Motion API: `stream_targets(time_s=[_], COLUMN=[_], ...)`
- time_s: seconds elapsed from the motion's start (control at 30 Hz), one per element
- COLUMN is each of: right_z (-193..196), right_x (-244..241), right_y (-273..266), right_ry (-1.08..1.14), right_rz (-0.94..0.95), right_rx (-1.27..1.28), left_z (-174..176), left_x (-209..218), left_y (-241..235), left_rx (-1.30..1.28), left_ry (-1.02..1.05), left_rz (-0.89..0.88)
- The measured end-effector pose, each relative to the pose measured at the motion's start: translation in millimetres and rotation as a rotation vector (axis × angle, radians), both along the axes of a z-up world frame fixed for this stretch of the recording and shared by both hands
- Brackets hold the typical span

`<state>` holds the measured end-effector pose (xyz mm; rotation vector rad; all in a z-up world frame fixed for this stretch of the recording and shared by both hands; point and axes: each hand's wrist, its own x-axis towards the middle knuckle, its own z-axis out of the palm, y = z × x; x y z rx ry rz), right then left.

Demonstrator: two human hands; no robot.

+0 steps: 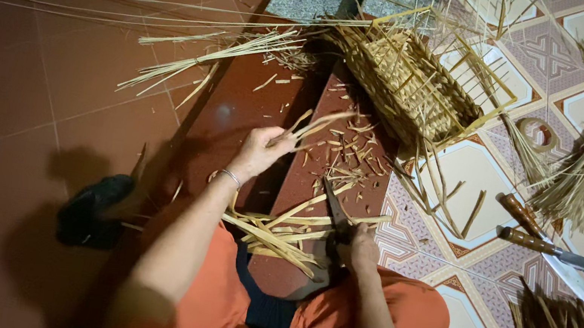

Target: The person sits on the floor and uses shears to trim dried palm leaves, then weaves them into a partially completed basket frame. Trimmed pieces are set aside, and the basket is periodically lifted and repositioned.

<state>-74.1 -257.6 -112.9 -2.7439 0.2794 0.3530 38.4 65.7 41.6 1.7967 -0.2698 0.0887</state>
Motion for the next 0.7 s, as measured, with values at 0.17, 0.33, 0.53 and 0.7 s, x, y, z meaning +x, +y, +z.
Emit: stream_targets(time_s=[0.17, 0.33, 0.53, 0.7], right_z=[21.6, 31.5, 42.8, 78.0], right_x=[-18.0, -23.8, -19.6, -1.2], right_y=[-3.4, -17.7, -13.8, 22.1], right_ry=[-0.302, -0.425, -0.385, -0.500], right_rz=[-0.127, -0.249, -0.156, 0.125], right_rx=[0.343, 0.761, 1.304, 0.851], left_z=[6.6, 17.3, -3.9, -9.1], left_x=[-7.0, -14.7, -5.4, -1.2], left_y=[-13.7, -20.7, -32.4, -48.6], left_rx=[0.200, 0.301, 0.156, 0.202], left_ry=[0.137, 0.055, -0.041, -0.001], left_rz=[0.094, 0.144, 0.062, 0.070])
